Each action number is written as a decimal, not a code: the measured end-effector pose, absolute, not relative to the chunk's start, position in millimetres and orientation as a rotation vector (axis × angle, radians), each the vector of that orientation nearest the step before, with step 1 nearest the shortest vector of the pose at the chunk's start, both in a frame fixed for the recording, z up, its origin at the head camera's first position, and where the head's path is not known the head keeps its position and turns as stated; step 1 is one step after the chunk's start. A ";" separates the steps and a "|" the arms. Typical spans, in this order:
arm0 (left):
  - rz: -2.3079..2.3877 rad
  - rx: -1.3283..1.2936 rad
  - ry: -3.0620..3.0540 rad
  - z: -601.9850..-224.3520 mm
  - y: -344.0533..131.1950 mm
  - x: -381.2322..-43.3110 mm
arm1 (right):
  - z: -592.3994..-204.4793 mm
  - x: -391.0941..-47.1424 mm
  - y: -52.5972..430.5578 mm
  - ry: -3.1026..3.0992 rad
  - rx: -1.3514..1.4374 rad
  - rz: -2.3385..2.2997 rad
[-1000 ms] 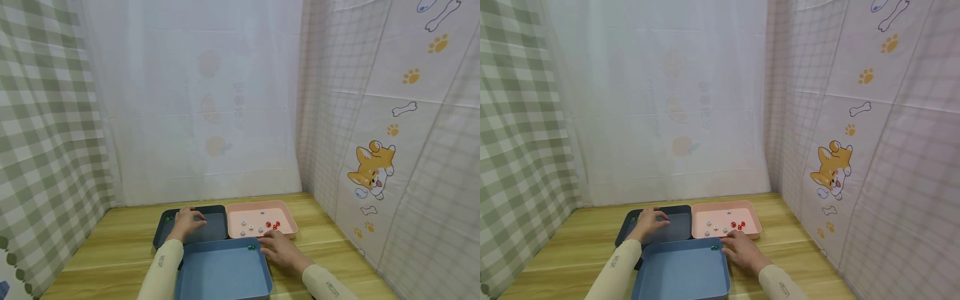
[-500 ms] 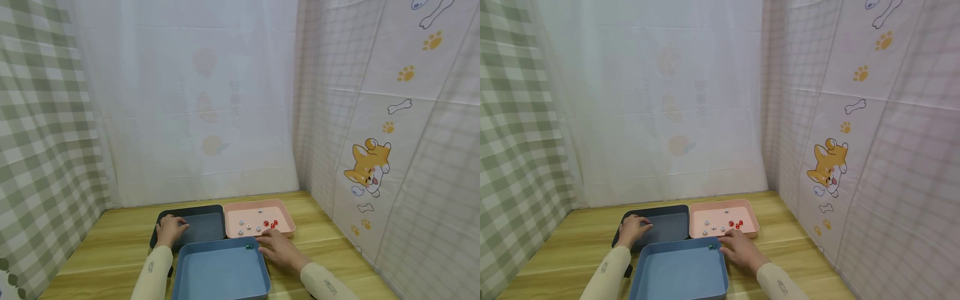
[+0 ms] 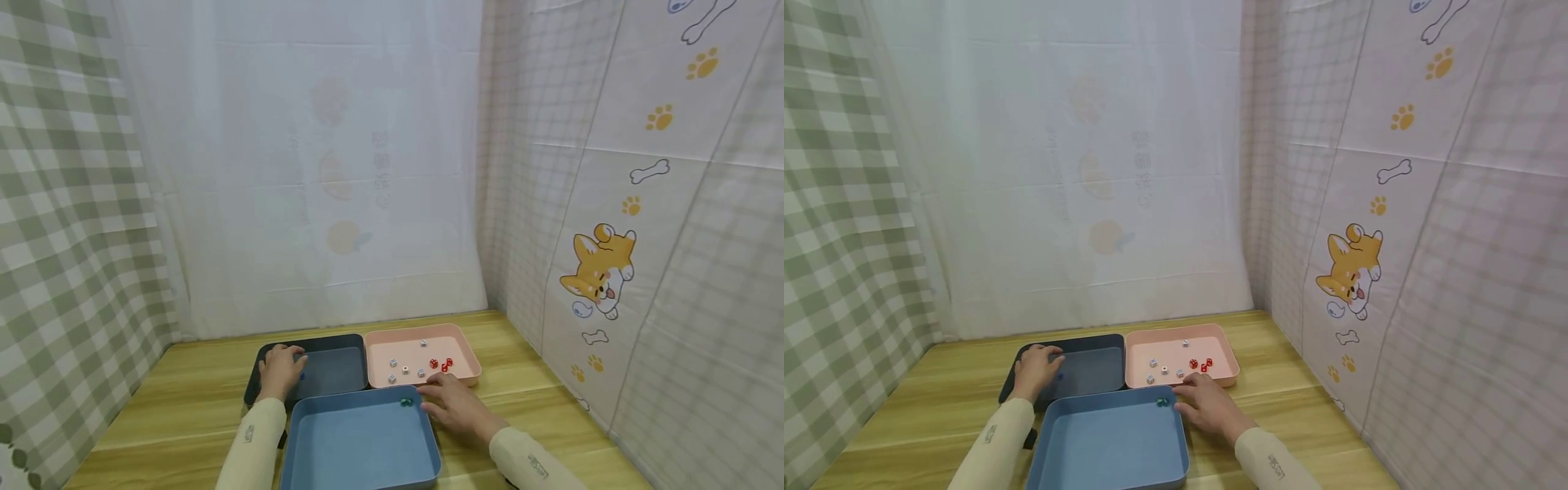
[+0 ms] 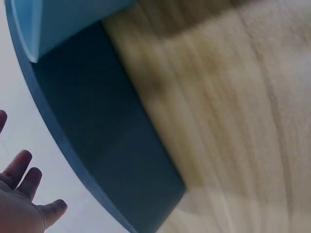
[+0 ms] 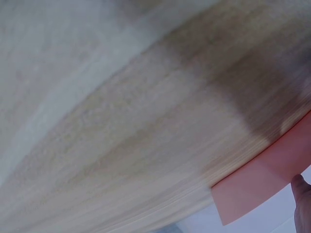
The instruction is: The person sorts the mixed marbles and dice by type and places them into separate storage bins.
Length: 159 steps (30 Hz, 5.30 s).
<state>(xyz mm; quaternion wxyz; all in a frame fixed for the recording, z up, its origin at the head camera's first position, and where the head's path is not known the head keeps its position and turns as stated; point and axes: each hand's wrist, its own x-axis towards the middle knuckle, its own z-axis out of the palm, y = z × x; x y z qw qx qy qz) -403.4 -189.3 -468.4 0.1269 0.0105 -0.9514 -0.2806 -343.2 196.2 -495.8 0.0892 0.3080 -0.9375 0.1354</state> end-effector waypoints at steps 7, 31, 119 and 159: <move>-0.842 -0.038 -2.746 -463.2 -174.9 -408.5 | -497.1 -343.2 196.7 -2.781 0.908 0.418; -1.027 -0.672 -2.694 -464.7 -74.8 -389.1 | -493.4 -342.7 196.4 -2.798 0.896 0.443; -0.941 -0.582 -2.786 -475.5 -75.2 -395.5 | -495.2 -340.4 197.0 -2.831 0.858 0.485; -0.870 -0.156 -2.807 -469.2 -186.9 -406.9 | -496.2 -343.5 196.4 -2.829 0.885 0.457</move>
